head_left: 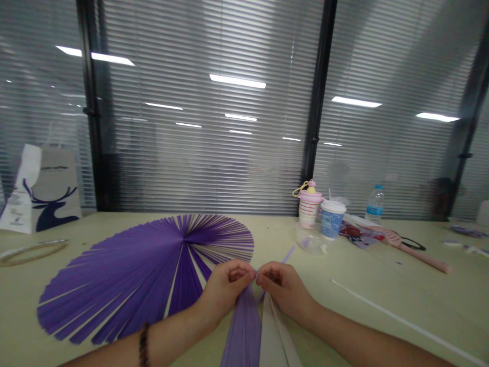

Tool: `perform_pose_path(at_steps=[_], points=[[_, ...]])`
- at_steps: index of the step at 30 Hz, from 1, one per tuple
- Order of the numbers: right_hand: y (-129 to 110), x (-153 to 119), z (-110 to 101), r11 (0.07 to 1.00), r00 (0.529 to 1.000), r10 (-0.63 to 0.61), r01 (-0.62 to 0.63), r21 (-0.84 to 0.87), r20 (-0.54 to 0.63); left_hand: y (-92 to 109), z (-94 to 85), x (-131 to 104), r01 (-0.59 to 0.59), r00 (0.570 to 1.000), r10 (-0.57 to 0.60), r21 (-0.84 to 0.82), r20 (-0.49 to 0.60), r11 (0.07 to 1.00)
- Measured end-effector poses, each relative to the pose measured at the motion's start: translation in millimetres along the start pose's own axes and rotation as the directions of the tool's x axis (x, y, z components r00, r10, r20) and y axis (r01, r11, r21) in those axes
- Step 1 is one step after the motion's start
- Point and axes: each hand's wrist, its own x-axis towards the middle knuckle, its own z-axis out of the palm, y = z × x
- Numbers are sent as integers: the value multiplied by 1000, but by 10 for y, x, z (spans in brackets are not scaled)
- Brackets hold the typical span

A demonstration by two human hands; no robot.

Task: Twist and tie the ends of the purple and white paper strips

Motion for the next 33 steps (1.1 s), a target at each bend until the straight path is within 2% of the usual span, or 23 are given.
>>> perform_pose_path(at_steps=[6, 12, 16, 22, 27, 33], points=[[-5, 10, -1, 999, 999, -18, 17, -31, -31, 60, 13, -18, 19, 999, -15, 75, -43, 997], [-13, 4, 3, 997, 997, 4, -9, -70, -73, 1, 15, -10, 38, 999, -39, -46, -14, 998], [-18, 2, 5, 996, 996, 0, -7, -85, -84, -37, 7, -4, 11, 1000, -12, -28, -13, 1000], [-32, -4, -2, 998, 998, -21, 18, -60, -51, 22, 25, -25, 14, 999, -14, -9, -32, 1000], [-38, -20, -21, 996, 999, -38, 37, -77, -9, 8, 13, -30, 13, 1000, -13, 26, -4, 1000], [-37, -20, -23, 994, 998, -40, 36, -102, -40, 7, 17, -34, 1, 1000, -1, 73, 6, 997]])
